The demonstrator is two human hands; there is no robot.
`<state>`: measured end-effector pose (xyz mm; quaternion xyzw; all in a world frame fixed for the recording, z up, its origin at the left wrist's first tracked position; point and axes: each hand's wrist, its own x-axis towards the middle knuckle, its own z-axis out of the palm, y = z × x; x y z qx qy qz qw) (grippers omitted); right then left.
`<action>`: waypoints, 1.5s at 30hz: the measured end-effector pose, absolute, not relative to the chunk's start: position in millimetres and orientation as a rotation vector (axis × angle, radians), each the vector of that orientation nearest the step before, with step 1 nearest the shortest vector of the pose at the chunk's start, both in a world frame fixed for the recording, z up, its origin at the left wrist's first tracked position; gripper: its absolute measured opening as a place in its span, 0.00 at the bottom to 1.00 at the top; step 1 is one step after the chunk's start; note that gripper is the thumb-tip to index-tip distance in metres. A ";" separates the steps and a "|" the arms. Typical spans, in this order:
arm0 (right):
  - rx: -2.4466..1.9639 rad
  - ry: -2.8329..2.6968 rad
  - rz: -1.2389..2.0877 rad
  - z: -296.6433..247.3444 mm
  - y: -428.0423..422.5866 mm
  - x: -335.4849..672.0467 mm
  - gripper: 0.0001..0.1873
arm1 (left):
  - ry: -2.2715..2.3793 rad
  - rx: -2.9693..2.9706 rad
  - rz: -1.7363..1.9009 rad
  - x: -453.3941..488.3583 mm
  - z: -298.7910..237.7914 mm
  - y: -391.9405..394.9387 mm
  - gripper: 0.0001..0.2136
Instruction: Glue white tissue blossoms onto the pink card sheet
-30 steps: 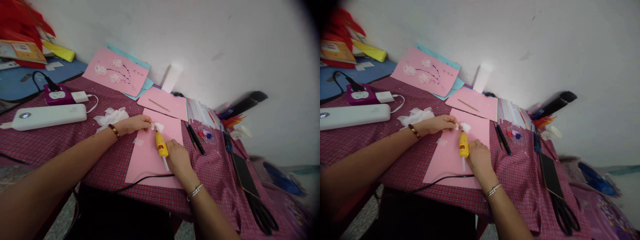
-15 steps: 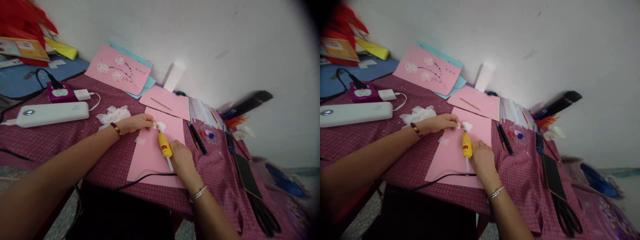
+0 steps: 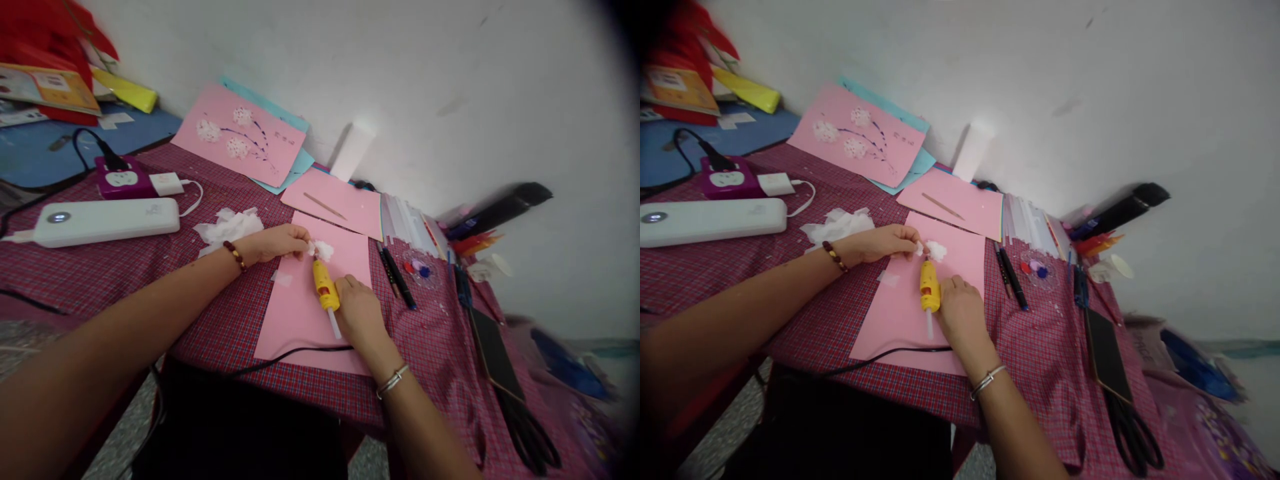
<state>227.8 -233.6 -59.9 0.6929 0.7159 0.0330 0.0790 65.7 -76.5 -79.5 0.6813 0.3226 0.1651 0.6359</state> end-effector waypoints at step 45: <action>2.800 2.270 -1.694 -7.7 -237.6 264.0 0.15 | 0.692 1.281 0.542 61.9 -67.0 -77.8 0.04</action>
